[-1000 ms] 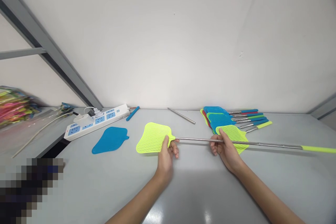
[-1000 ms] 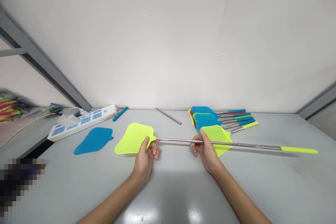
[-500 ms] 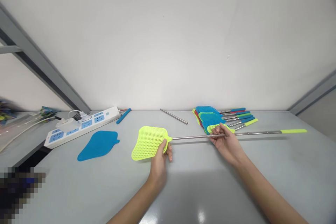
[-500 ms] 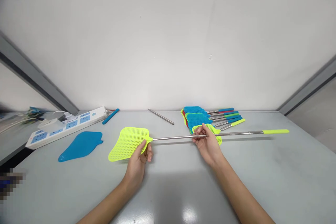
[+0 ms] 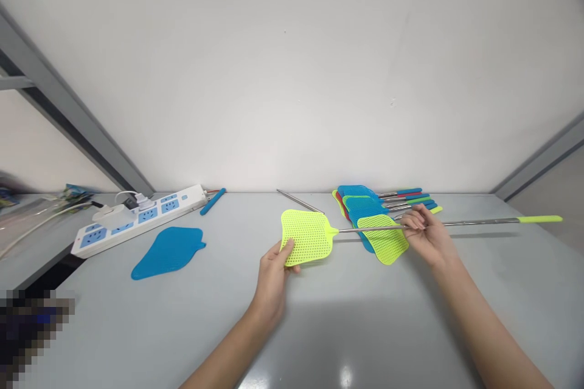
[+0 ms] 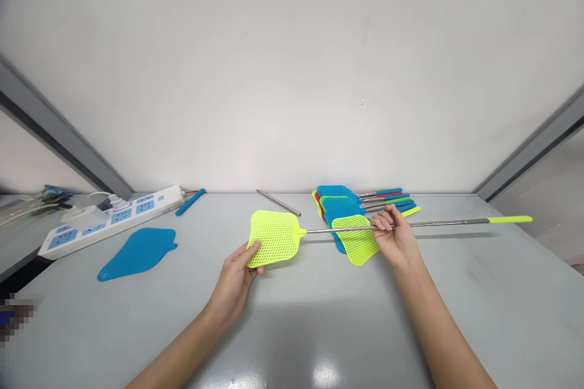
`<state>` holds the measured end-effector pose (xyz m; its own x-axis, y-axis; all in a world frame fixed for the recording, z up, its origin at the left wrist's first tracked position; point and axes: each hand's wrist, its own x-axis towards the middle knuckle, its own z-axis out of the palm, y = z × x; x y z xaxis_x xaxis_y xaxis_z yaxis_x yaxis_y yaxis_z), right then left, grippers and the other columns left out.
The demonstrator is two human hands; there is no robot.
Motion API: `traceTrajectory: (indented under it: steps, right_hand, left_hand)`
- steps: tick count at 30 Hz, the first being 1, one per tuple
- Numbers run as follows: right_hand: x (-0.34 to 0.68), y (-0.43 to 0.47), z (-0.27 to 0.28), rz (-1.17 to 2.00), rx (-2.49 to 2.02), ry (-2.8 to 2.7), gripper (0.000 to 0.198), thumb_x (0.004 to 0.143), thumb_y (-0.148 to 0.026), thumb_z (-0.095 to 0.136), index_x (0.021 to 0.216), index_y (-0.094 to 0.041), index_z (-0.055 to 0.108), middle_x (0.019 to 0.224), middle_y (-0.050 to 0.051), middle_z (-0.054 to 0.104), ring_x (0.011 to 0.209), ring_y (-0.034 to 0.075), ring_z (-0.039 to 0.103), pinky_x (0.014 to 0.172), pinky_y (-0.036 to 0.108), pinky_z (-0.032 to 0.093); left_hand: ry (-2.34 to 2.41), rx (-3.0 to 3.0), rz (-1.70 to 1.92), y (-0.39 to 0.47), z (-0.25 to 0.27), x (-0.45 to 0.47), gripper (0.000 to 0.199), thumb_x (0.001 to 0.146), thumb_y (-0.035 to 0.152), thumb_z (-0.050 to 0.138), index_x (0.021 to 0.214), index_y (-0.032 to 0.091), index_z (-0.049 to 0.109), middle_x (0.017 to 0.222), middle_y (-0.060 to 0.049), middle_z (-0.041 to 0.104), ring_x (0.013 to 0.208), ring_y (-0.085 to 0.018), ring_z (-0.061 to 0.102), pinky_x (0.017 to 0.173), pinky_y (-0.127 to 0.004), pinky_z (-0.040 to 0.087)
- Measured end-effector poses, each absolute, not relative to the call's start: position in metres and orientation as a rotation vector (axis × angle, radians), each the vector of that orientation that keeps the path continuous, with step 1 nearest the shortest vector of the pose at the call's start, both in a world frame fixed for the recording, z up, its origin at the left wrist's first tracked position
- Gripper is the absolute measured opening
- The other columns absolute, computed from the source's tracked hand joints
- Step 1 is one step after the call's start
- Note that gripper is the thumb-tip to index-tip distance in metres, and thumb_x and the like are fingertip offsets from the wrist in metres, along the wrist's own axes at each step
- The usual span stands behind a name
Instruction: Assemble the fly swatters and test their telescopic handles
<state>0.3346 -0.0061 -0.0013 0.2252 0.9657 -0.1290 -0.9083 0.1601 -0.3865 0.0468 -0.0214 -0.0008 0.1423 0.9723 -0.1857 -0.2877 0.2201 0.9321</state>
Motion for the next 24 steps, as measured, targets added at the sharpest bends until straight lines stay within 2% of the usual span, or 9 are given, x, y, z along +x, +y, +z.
traceTrajectory:
  steps: [3, 8, 11, 15, 19, 24]
  right_hand:
    - [0.352, -0.008, -0.005, 1.306, -0.404, -0.094, 0.017, 0.079, -0.008, 0.032, 0.065, -0.017, 0.036, 0.048, -0.007, 0.021, 0.038, 0.004, 0.029, 0.036, 0.016, 0.031]
    - [0.377, -0.015, -0.010, 1.257, -0.419, -0.082, 0.020, 0.074, -0.007, 0.032, 0.059, -0.019, 0.028, 0.048, -0.006, 0.023, 0.039, 0.007, 0.026, 0.036, 0.020, 0.029]
    - [0.380, -0.016, -0.013, 1.334, -0.375, -0.124, 0.025, 0.073, -0.007, 0.033, 0.055, -0.020, 0.021, 0.046, -0.006, 0.020, 0.038, 0.008, 0.022, 0.035, 0.021, 0.025]
    - [0.371, -0.014, -0.017, 1.420, -0.359, -0.147, 0.030, 0.074, -0.007, 0.034, 0.054, -0.020, 0.016, 0.044, -0.007, 0.017, 0.037, 0.008, 0.019, 0.034, 0.022, 0.024]
    - [0.363, -0.013, -0.017, 1.441, -0.371, -0.158, 0.034, 0.075, -0.008, 0.037, 0.054, -0.020, 0.014, 0.043, -0.007, 0.017, 0.035, 0.008, 0.019, 0.033, 0.021, 0.023]
    - [0.348, -0.014, -0.011, 1.427, -0.391, -0.165, 0.034, 0.075, -0.009, 0.038, 0.053, -0.020, 0.015, 0.043, -0.007, 0.019, 0.035, 0.007, 0.022, 0.034, 0.020, 0.026]
  left_hand:
    - [1.024, 0.955, 1.062, -0.031, -0.001, 0.053, 0.028, 0.072, 0.035, 0.049, 0.091, 0.017, 0.059, 0.083, -0.003, 0.059, 0.053, -0.008, 0.042, 0.048, -0.020, 0.035]
    - [1.043, 0.940, 0.927, -0.044, 0.000, 0.062, 0.027, 0.070, 0.028, 0.049, 0.093, 0.016, 0.057, 0.083, -0.005, 0.059, 0.060, -0.011, 0.048, 0.044, -0.019, 0.035]
    - [0.987, 0.866, 0.843, -0.048, 0.002, 0.061, 0.027, 0.071, 0.024, 0.048, 0.096, 0.016, 0.054, 0.086, -0.005, 0.058, 0.062, -0.012, 0.049, 0.047, -0.022, 0.040]
    - [0.935, 0.589, 0.681, -0.048, 0.002, 0.056, 0.026, 0.068, 0.028, 0.054, 0.091, 0.014, 0.055, 0.089, -0.008, 0.057, 0.068, -0.014, 0.051, 0.054, -0.024, 0.044]
    - [0.824, 0.442, 0.488, -0.051, 0.002, 0.055, 0.033, 0.065, 0.028, 0.059, 0.094, 0.013, 0.055, 0.091, -0.010, 0.058, 0.065, -0.014, 0.054, 0.056, -0.027, 0.045]
    - [0.907, 0.443, 0.596, -0.045, 0.010, 0.051, 0.034, 0.064, 0.030, 0.060, 0.095, 0.016, 0.056, 0.095, -0.012, 0.060, 0.075, -0.019, 0.058, 0.061, -0.029, 0.046]
